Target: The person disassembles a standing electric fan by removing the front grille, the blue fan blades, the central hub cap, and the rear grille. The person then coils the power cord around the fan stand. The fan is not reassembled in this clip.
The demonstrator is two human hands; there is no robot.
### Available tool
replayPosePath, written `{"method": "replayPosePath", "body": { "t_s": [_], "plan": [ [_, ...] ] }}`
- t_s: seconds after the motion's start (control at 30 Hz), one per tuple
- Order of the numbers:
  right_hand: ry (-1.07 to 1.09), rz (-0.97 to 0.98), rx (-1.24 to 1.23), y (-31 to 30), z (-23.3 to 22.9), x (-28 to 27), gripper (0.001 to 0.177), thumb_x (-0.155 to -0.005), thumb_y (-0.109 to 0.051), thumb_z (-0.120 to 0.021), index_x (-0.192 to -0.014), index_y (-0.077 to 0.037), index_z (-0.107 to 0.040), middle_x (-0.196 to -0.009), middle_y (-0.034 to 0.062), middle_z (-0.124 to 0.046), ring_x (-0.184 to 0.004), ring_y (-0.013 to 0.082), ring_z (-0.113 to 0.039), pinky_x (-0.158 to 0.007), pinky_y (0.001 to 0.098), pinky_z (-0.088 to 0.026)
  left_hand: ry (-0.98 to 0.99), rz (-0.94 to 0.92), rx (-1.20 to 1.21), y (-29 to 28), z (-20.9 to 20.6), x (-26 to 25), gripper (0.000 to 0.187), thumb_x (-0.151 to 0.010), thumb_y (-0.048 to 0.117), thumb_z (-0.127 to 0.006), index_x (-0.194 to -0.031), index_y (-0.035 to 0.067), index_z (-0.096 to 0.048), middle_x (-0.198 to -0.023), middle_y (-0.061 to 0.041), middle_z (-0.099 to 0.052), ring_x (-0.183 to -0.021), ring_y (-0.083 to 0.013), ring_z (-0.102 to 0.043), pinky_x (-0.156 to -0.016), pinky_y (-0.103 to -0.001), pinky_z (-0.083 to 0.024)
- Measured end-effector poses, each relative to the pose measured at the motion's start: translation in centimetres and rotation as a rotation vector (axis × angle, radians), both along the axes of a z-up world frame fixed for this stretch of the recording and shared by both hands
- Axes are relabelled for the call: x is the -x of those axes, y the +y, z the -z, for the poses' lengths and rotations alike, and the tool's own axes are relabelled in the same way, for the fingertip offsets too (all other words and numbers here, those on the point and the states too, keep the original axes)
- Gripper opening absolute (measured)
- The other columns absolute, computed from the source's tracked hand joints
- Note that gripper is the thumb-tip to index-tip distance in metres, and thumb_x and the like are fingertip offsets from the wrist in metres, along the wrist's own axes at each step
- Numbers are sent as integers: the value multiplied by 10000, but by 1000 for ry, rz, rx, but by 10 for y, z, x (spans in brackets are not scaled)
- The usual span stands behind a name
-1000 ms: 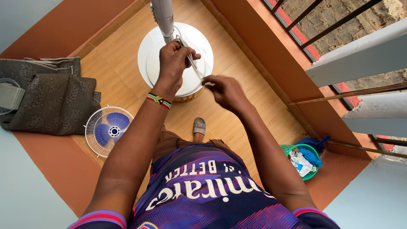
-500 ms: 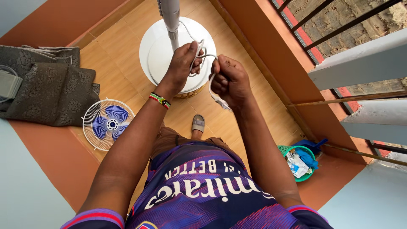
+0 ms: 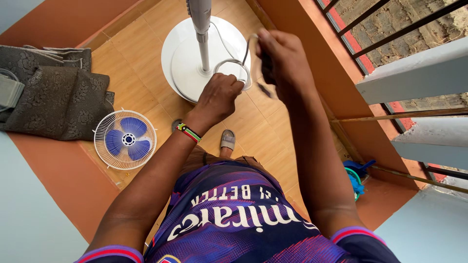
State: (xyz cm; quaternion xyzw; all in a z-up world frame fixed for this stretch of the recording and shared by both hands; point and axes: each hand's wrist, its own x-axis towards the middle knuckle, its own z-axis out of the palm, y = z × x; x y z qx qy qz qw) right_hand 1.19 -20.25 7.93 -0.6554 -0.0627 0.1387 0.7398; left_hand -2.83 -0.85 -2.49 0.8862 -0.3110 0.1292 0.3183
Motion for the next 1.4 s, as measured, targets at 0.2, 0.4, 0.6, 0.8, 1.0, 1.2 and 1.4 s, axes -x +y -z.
{"method": "replayPosePath", "body": {
  "t_s": [0.2, 0.4, 0.6, 0.8, 1.0, 1.2, 1.4],
  "plan": [
    [331, -153, -195, 72, -6, -43, 231, -1054, -178, -551, -1024, -1, -697, -613, -19, -507, -481, 93, -441, -419, 262, -313, 0, 28, 168, -9, 7, 7, 49, -979, 40, -596, -1019, 29, -569, -896, -161, -572, -851, -364, -569, -815, -499, -471],
    [-93, -392, 556, 91, -4, -52, 254, -1001, -190, -567, -967, -8, -741, -615, -19, -612, -495, 55, -497, -466, 245, -392, 378, -163, 663, -5, 19, -2, 176, -1094, 195, -522, -1017, 43, -568, -848, -83, -602, -737, -210, -576, -696, -376, -494],
    [-308, -18, 252, 51, 12, -31, 255, -1090, -185, -593, -986, 22, -699, -710, -18, -520, -628, 62, -470, -563, 257, -395, 842, -92, 1408, 20, 14, -16, 277, -1133, 264, -490, -984, 44, -566, -770, 21, -475, -628, -64, -388, -600, -250, -390],
    [-453, 136, 480, 45, 54, 31, 187, -1053, -179, -680, -1034, 0, -733, -836, 76, -721, -758, 176, -672, -695, 335, -531, 856, -37, 1534, 16, -1, -22, 245, -1124, 232, -458, -1000, 34, -529, -780, 10, -466, -600, -78, -359, -650, -280, -455],
    [-613, 267, 1190, 53, 60, 36, 191, -884, -204, -756, -937, -24, -720, -687, 168, -699, -595, 358, -676, -538, 452, -509, 752, -46, 1123, -13, -8, -12, 267, -1139, 240, -461, -994, 36, -555, -789, 33, -468, -688, -59, -422, -617, -249, -408],
    [-380, -83, 1460, 45, 73, 7, 226, -858, -288, -760, -839, -64, -740, -726, 182, -691, -677, 365, -686, -598, 462, -522, 691, -94, 951, -15, 5, -5, 256, -1115, 230, -480, -979, 33, -570, -755, 30, -504, -665, -61, -451, -582, -241, -419],
    [-209, -43, 386, 30, 74, 23, 175, -1001, -180, -720, -965, -12, -691, -682, 62, -563, -571, 141, -444, -515, 314, -372, 708, -444, 1223, -1, 38, -26, 286, -1112, 232, -430, -953, 44, -577, -753, 10, -505, -600, -71, -457, -534, -270, -456]
  ]
}}
